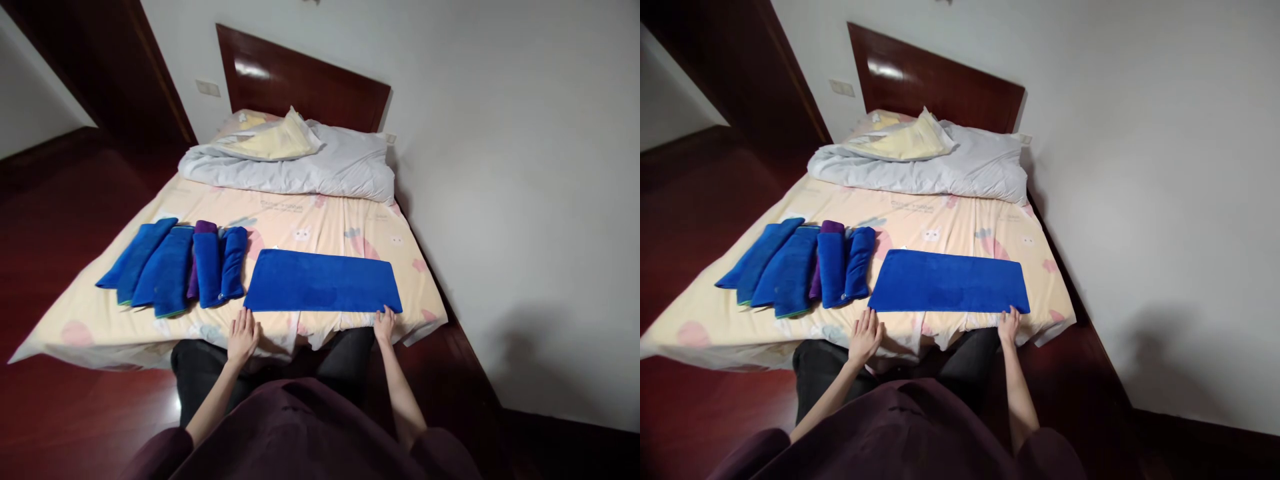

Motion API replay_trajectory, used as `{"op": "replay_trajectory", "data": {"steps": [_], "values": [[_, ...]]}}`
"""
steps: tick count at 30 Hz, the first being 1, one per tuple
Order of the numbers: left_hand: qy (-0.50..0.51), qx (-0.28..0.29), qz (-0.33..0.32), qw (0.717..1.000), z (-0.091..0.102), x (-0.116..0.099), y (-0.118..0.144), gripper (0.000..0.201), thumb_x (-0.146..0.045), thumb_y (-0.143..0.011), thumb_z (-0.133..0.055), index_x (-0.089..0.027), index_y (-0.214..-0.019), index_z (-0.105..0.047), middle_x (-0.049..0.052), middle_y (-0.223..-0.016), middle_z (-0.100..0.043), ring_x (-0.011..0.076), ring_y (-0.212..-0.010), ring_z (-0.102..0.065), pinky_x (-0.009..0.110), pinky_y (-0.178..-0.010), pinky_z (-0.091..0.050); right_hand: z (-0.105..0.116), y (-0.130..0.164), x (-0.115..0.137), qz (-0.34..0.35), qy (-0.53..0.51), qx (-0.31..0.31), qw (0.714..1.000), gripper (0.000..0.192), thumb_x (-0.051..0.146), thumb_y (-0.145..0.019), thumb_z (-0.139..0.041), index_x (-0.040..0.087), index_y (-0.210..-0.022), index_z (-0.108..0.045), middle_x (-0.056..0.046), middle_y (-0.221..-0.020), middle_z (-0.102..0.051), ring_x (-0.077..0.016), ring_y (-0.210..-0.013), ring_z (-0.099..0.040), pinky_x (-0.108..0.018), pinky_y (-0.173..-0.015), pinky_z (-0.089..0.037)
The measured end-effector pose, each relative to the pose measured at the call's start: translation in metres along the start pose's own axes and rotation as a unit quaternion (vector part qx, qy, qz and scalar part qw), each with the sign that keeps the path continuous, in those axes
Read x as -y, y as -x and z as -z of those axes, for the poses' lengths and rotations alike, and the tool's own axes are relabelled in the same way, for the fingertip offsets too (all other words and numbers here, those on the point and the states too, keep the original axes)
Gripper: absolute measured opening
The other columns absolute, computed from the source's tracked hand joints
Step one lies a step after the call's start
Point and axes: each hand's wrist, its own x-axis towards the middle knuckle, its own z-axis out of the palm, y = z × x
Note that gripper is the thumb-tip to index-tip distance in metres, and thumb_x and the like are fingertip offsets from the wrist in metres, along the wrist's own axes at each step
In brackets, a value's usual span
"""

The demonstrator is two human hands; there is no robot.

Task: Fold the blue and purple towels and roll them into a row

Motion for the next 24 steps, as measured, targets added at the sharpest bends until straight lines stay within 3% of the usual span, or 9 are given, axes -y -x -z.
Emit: {"op": "replay_trajectory", "data": {"steps": [4, 6, 8, 12, 15, 20, 24], "values": [[-0.003, 0.001, 0.001, 1.0, 0.001, -0.002, -0.003, 0.074, -0.043, -0.099, -0.024, -0.004, -0.161, -0.023, 0.022, -0.165, -0.027, 0.0317, -0.156, -0.017, 0.057, -0.126, -0.017, -0.057, 0.048, 0.022, -0.04, -0.091, 0.06, 0.993, 0.047, 0.05, -0.083, -0.047, 0.022, -0.117, -0.062, -0.014, -0.112, -0.073, -0.0351, -0.107, -0.07, -0.049, -0.098, -0.054], [-0.007, -0.001, 0.002, 1.0, 0.001, -0.002, -0.004, 0.073, -0.044, -0.099, -0.025, -0.005, -0.161, -0.026, 0.022, -0.164, -0.029, 0.0321, -0.156, -0.019, 0.057, -0.125, -0.018, -0.083, 0.072, 0.03, -0.069, -0.141, 0.092, 0.983, 0.042, 0.049, -0.083, -0.048, 0.021, -0.111, -0.062, -0.012, -0.101, -0.076, -0.0301, -0.089, -0.074, -0.045, -0.083, -0.06], [-0.013, -0.003, -0.001, 1.0, 0.001, -0.001, -0.004, 0.072, -0.044, -0.099, -0.025, -0.005, -0.16, -0.029, 0.022, -0.164, -0.03, 0.0327, -0.155, -0.021, 0.056, -0.125, -0.019, -0.102, 0.092, 0.037, -0.129, -0.261, 0.129, 0.948, 0.036, 0.046, -0.082, -0.055, 0.019, -0.105, -0.062, -0.011, -0.096, -0.077, -0.0257, -0.08, -0.074, -0.04, -0.076, -0.06], [-0.033, -0.006, -0.008, 0.999, -0.001, 0.001, -0.004, 0.071, -0.042, -0.099, -0.026, 0.0, -0.155, -0.036, 0.024, -0.162, -0.032, 0.0344, -0.154, -0.024, 0.056, -0.124, -0.021, -0.121, 0.109, 0.051, -0.272, -0.49, 0.173, 0.81, 0.026, 0.037, -0.081, -0.066, 0.018, -0.099, -0.063, -0.011, -0.1, -0.077, -0.0214, -0.085, -0.074, -0.034, -0.077, -0.059], [-0.054, -0.001, -0.003, 0.999, -0.002, 0.004, -0.007, 0.068, -0.039, -0.097, -0.03, 0.0, -0.151, -0.04, 0.025, -0.161, -0.035, 0.0353, -0.153, -0.028, 0.056, -0.124, -0.023, -0.124, 0.107, 0.059, -0.337, -0.559, 0.176, 0.737, 0.014, 0.029, -0.087, -0.06, 0.02, -0.098, -0.065, -0.008, -0.107, -0.076, -0.0175, -0.094, -0.073, -0.03, -0.082, -0.059], [-0.074, -0.01, -0.04, 0.996, 0.004, -0.001, -0.037, 0.058, -0.032, -0.087, -0.048, -0.005, -0.138, -0.055, 0.022, -0.156, -0.043, 0.0386, -0.152, -0.028, 0.056, -0.124, -0.024, -0.134, 0.103, 0.072, -0.375, -0.598, 0.139, 0.695, 0.013, 0.022, -0.093, -0.055, 0.02, -0.098, -0.066, -0.006, -0.114, -0.074, -0.0125, -0.095, -0.072, -0.025, -0.086, -0.059], [-0.044, 0.022, -0.146, 0.988, 0.003, -0.045, -0.096, 0.041, -0.026, -0.089, -0.051, -0.012, -0.124, -0.066, 0.019, -0.15, -0.052, 0.0369, -0.146, -0.039, 0.051, -0.122, -0.032, -0.147, 0.103, 0.082, -0.397, -0.615, 0.121, 0.67, 0.01, 0.022, -0.092, -0.059, 0.019, -0.097, -0.067, -0.008, -0.117, -0.074, -0.0137, -0.1, -0.072, -0.027, -0.092, -0.058]]}}
